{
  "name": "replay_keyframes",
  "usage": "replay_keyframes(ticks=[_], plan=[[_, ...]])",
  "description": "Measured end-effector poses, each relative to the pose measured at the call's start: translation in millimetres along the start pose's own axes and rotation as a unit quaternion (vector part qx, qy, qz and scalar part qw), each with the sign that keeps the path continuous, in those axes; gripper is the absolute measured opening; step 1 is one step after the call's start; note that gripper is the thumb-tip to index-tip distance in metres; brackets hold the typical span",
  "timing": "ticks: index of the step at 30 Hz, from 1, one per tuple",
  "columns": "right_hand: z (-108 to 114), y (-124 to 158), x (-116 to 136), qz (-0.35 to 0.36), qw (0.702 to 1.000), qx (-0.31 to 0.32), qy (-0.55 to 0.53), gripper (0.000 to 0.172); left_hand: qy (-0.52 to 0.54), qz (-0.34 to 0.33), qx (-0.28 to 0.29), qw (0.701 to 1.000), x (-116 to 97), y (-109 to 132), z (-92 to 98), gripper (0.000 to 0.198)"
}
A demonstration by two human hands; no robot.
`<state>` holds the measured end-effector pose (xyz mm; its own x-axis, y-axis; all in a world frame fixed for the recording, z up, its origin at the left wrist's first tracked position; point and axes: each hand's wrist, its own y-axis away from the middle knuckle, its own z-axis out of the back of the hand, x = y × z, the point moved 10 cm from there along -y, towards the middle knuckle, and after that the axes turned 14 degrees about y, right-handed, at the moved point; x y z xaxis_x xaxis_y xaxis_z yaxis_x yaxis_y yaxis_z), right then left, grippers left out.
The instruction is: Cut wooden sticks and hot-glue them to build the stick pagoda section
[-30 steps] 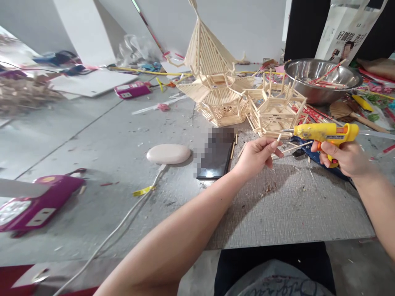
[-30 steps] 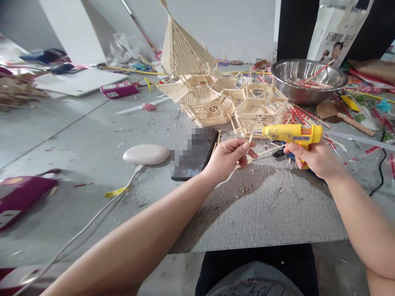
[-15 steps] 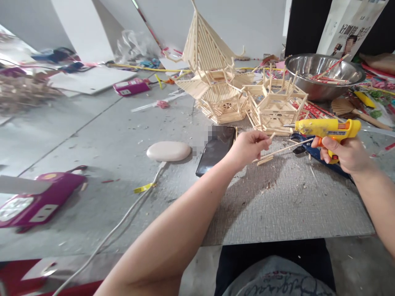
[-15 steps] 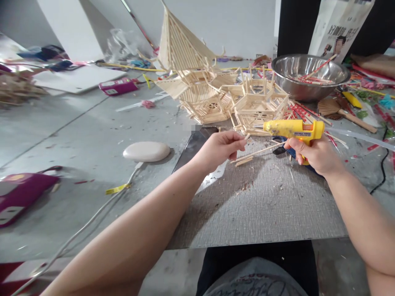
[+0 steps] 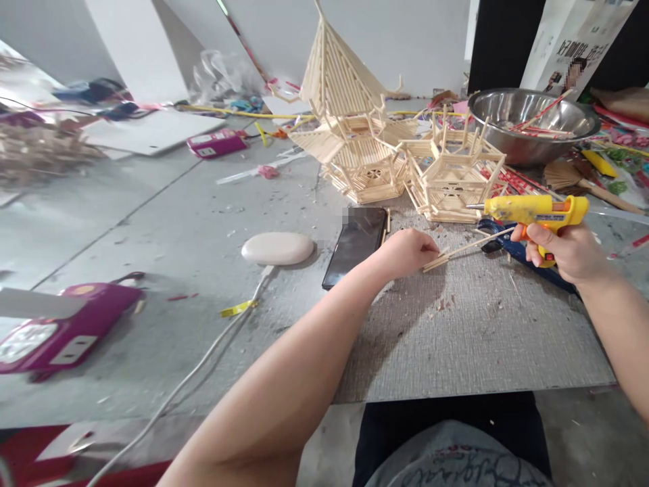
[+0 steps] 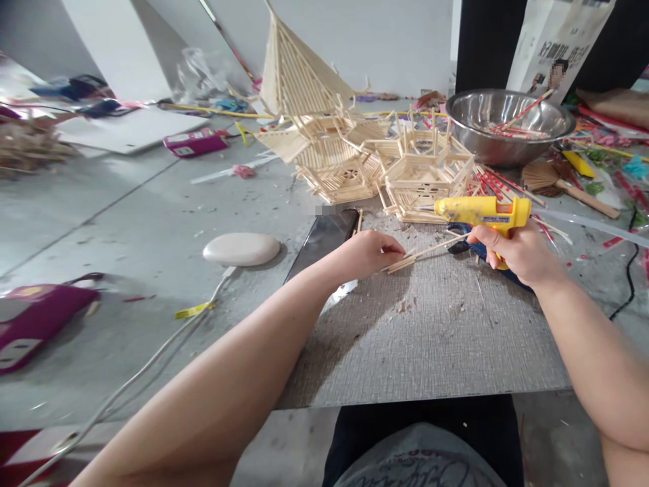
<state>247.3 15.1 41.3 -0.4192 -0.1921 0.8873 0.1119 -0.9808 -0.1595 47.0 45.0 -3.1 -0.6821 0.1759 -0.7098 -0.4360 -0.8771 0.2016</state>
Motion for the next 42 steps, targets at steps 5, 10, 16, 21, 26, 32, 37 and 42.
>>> replay_keyframes(ticks=[5,10,16,21,26,32,37,42], plan=[[-1.5,0.2,1.1,-0.010,1.000,0.002,0.001,0.020,-0.004,0.002,-0.010,1.000,0.2,0.3,1.6,0.023],[-2.6,0.4,2.0,-0.015,1.000,0.007,0.006,0.023,-0.038,0.001,-0.021,0.999,-1.6,1.6,4.6,0.021],[-3.1,0.1,1.0,-0.019,1.000,0.010,0.003,0.024,-0.071,0.014,-0.014,0.997,-0.3,2.0,2.3,0.020],[-5.5,0.7,1.8,-0.023,1.000,0.016,-0.006,0.024,-0.092,0.023,-0.032,0.995,5.0,-2.4,-1.0,0.022],[-7.0,1.2,1.7,-0.025,0.999,0.022,-0.003,0.025,-0.127,0.035,-0.036,0.991,4.1,-3.0,-5.6,0.017],[-7.0,0.6,-2.5,-0.026,0.999,0.022,0.003,0.027,-0.198,-0.008,-0.015,0.980,-8.3,0.0,-12.6,0.021],[-5.7,0.4,-4.6,-0.019,0.999,0.022,0.021,0.027,-0.073,-0.070,-0.082,0.991,-13.5,-0.3,0.4,0.022],[-4.7,1.0,-5.5,-0.024,0.999,0.027,0.035,0.027,0.169,-0.090,-0.134,0.972,-12.5,3.7,13.2,0.031]])
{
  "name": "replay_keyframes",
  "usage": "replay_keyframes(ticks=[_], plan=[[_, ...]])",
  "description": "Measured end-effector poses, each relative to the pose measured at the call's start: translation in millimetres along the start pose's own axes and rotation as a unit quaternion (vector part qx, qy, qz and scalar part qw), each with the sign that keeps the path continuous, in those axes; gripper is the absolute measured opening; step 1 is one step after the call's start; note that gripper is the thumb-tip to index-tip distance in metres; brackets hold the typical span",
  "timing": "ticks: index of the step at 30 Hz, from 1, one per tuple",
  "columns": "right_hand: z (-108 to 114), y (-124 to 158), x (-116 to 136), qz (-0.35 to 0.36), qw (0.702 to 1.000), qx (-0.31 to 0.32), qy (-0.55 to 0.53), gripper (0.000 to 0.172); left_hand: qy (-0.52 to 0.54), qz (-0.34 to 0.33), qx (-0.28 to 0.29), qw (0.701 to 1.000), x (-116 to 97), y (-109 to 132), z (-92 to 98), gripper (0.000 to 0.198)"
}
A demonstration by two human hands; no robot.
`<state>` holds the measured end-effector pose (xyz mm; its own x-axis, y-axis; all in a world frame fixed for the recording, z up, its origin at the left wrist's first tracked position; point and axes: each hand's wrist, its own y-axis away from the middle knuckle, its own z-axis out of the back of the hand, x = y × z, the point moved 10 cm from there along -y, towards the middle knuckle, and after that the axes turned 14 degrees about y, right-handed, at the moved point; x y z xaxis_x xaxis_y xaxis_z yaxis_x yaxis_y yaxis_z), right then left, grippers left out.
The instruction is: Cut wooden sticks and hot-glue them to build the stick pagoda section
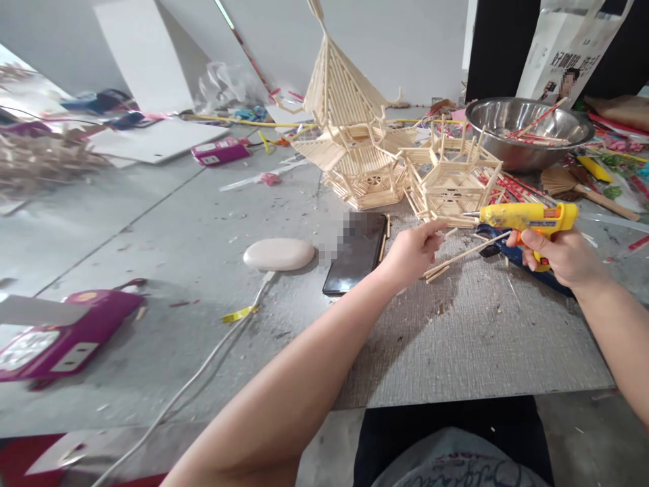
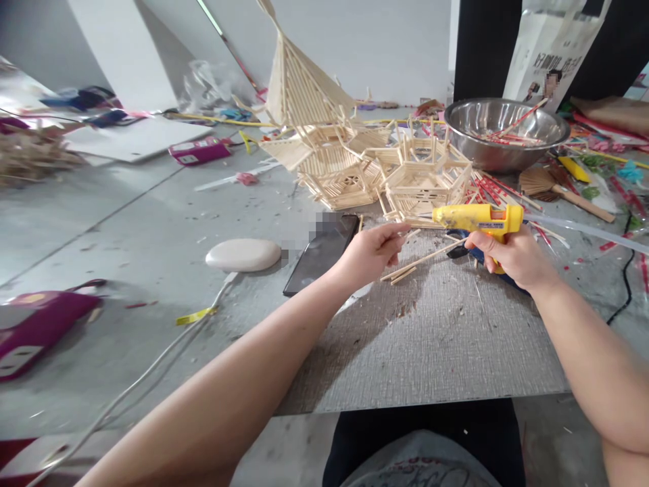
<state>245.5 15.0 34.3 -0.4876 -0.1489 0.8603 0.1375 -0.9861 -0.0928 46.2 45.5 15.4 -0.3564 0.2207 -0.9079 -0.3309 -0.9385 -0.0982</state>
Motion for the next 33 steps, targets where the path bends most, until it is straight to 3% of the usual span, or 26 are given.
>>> replay_keyframes(ticks=[7,12,20,33], plan=[[2.0,0.0,-2.8,-0.018,1.000,-0.012,0.003,0.028,0.177,0.058,-0.008,0.982,-6.0,7.7,-5.5,0.015],[1.3,-1.2,3.4,0.017,0.999,-0.020,-0.043,0.030,0.272,0.077,0.005,0.959,-11.1,9.0,-11.8,0.010],[-1.6,1.2,10.5,0.014,0.998,-0.018,-0.066,0.032,0.253,0.026,0.018,0.967,-14.4,7.5,-12.8,0.009],[-2.1,2.6,9.1,0.020,0.998,-0.008,-0.052,0.029,0.241,0.018,0.010,0.970,-13.2,8.3,-11.2,0.010]])
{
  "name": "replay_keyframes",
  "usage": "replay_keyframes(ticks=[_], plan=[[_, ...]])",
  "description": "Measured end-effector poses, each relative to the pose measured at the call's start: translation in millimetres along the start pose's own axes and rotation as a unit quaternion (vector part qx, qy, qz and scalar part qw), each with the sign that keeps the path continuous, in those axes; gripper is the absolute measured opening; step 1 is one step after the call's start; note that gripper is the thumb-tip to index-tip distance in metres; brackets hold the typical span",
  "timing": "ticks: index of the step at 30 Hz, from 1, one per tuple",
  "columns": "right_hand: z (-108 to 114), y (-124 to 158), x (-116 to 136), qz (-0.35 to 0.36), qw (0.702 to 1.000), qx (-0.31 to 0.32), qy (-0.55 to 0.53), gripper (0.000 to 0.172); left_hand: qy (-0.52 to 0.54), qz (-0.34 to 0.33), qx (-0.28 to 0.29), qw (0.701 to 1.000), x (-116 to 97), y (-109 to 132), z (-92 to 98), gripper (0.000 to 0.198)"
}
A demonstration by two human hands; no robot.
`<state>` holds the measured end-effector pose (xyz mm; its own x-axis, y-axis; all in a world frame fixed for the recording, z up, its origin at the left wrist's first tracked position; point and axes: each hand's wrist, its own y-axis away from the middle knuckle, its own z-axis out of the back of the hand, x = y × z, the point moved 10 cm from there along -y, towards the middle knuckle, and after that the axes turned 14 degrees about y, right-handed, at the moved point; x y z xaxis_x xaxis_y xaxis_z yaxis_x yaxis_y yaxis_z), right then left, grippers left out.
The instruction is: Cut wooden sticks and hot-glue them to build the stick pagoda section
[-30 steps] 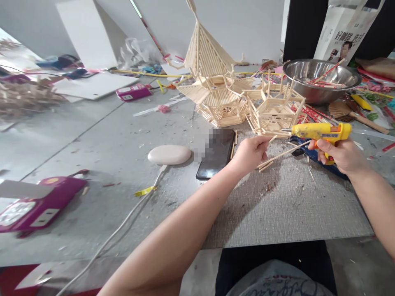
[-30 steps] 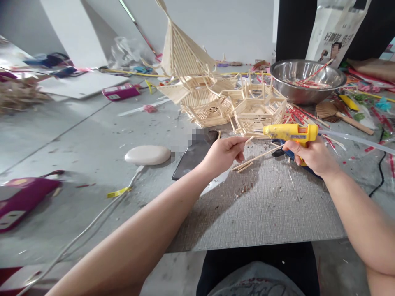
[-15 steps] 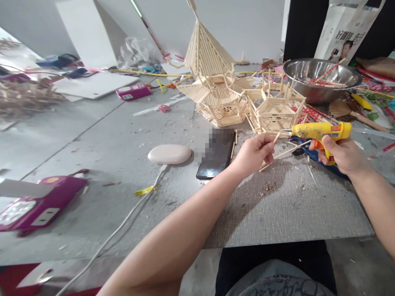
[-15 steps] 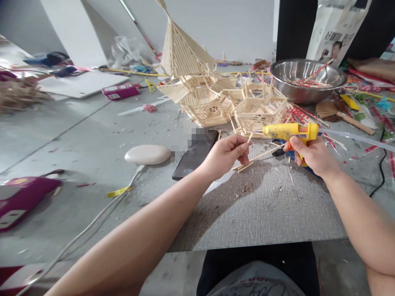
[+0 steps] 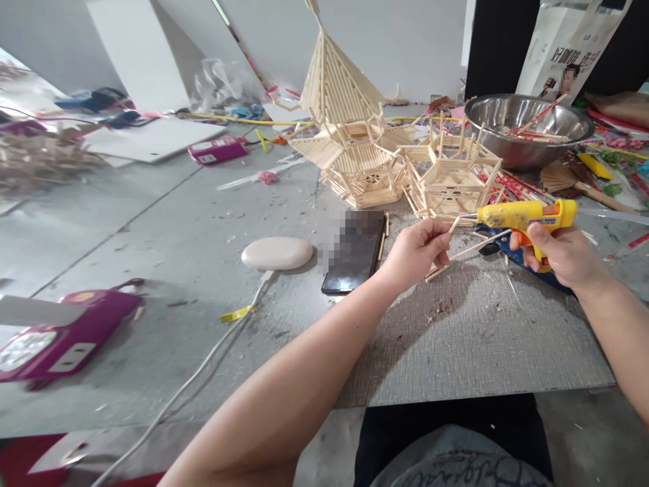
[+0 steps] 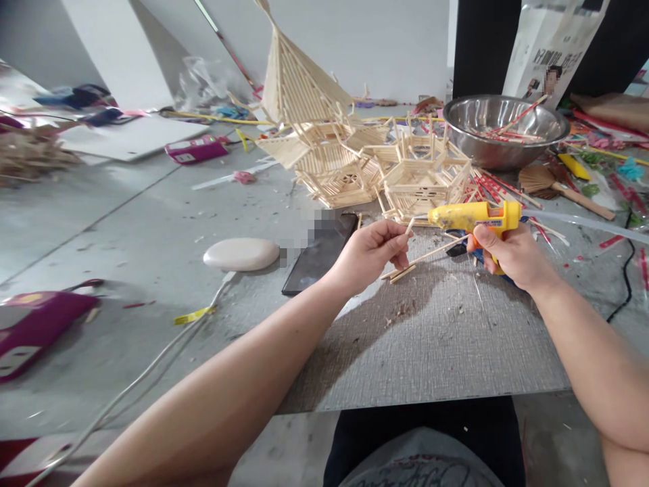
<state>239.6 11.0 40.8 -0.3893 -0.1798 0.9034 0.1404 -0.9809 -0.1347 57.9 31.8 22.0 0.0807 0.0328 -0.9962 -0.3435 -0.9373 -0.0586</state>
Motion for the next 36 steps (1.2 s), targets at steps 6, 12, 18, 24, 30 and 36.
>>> replay_keyframes(ticks=[6,12,18,24,30,36], plan=[[-0.7,0.2,0.3,-0.007,1.000,0.001,0.009,0.031,0.001,-0.002,0.004,1.000,-0.3,0.1,-0.8,0.009],[-1.9,0.9,1.7,-0.002,1.000,0.006,-0.004,0.030,0.002,0.005,0.004,1.000,-0.1,-0.2,-2.4,0.010],[-2.4,1.4,1.3,-0.003,1.000,0.011,-0.015,0.028,0.009,0.001,0.001,1.000,-0.7,0.5,-1.4,0.008],[-2.1,1.2,0.5,-0.008,1.000,0.009,-0.009,0.030,0.018,0.014,-0.001,1.000,-0.3,0.7,-3.0,0.008],[-2.3,0.4,-1.8,-0.010,1.000,0.009,-0.006,0.030,0.063,0.021,-0.012,0.998,-1.4,1.1,-3.2,0.007],[-2.1,0.8,-3.9,-0.005,1.000,0.006,0.005,0.031,0.092,0.022,-0.013,0.995,-0.6,1.5,-2.8,0.007]])
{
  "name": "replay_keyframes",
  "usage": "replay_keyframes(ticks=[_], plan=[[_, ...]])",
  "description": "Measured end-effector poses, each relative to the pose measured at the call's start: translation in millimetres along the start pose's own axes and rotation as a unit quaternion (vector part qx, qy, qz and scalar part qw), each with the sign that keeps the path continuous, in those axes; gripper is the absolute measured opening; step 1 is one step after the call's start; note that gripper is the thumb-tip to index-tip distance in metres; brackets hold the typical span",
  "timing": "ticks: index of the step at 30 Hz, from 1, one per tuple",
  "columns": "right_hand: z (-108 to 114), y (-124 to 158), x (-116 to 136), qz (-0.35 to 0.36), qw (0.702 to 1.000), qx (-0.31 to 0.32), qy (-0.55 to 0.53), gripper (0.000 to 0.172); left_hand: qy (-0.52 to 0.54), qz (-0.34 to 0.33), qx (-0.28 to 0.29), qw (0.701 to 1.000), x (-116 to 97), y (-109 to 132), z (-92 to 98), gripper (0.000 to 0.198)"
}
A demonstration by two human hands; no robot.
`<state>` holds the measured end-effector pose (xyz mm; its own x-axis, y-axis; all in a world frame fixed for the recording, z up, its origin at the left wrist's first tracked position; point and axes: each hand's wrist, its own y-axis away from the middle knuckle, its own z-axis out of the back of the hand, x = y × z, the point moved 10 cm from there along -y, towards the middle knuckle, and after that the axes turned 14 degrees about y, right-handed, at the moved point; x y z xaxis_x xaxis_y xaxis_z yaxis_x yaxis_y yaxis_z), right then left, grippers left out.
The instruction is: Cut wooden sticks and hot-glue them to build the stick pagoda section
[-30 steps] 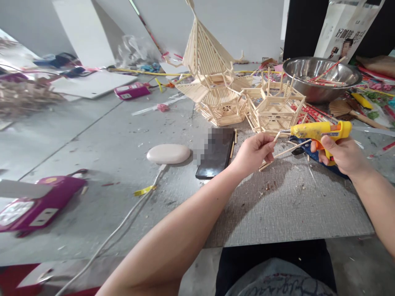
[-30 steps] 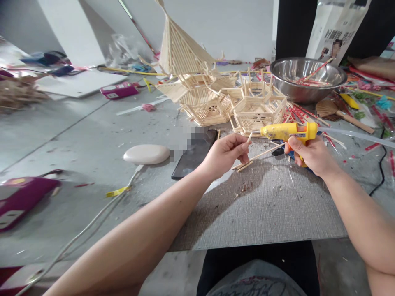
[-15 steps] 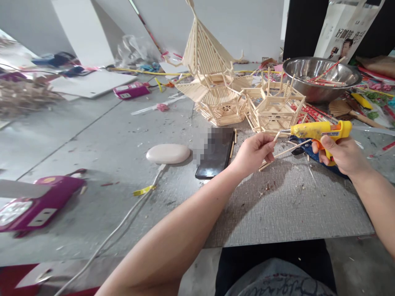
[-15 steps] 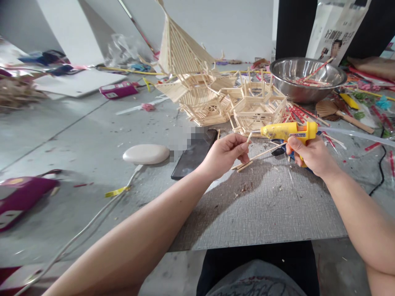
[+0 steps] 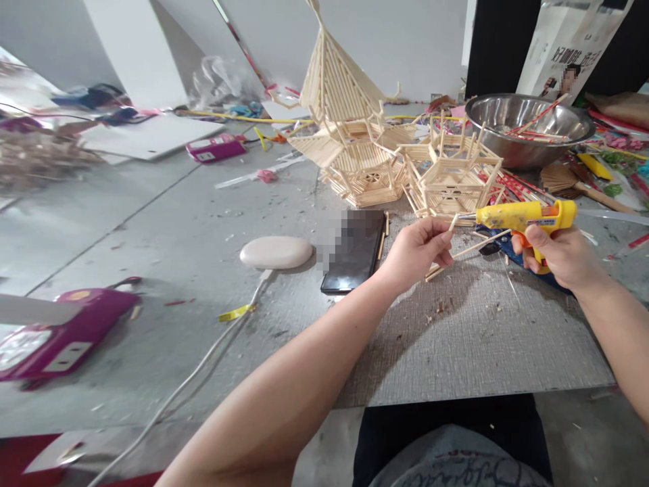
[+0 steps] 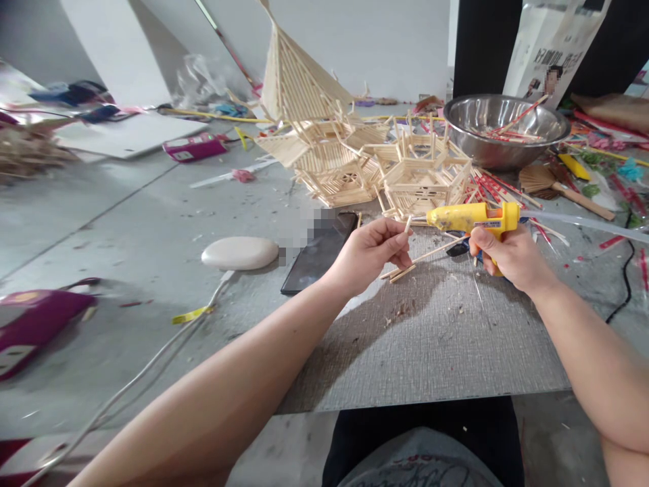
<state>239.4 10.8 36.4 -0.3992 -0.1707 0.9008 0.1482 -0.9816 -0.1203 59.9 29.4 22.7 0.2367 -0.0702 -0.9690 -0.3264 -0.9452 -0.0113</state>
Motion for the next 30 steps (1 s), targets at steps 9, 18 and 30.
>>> replay_keyframes(ticks=[9,18,30], plan=[[-2.8,-1.2,-0.9,0.009,1.000,0.001,0.005,0.032,0.028,0.011,-0.004,1.000,1.0,0.9,-0.6,0.007],[-4.7,-0.9,-2.9,0.011,1.000,0.010,0.005,0.032,0.036,0.020,-0.011,0.999,1.5,0.9,-0.9,0.009],[35.7,-9.1,20.5,0.037,0.997,-0.074,-0.004,0.032,0.047,0.011,-0.058,0.997,1.9,-2.8,11.0,0.010]])
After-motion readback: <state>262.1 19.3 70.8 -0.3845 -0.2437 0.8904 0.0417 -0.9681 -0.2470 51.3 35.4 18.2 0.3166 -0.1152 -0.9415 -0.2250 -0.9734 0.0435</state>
